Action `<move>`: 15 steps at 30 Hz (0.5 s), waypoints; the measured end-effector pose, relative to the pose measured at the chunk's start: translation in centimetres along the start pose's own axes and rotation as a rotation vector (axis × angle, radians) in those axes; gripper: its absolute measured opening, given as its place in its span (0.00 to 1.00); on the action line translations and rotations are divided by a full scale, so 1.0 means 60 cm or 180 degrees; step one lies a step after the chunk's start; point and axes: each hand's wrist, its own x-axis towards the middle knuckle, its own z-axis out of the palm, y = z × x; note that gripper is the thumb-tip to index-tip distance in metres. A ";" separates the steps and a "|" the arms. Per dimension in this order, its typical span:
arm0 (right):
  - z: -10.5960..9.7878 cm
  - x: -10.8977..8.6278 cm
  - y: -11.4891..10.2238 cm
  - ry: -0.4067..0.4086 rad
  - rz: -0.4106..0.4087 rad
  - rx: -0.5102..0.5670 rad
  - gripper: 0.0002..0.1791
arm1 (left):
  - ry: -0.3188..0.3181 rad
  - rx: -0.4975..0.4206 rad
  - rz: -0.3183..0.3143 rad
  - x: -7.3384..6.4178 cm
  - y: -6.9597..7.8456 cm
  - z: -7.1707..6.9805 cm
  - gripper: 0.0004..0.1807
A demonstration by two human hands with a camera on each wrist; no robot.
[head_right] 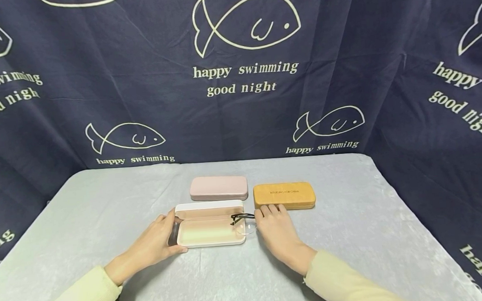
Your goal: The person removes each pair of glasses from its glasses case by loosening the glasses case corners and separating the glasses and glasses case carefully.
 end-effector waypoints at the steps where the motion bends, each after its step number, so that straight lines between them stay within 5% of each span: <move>1: 0.000 -0.001 0.002 -0.0007 0.0010 0.0000 0.14 | 0.0001 0.0002 -0.0001 0.000 0.000 0.000 0.55; 15: 0.005 -0.018 0.032 0.0054 0.0160 0.0058 0.14 | 0.0023 -0.0015 0.0018 0.000 -0.002 0.003 0.55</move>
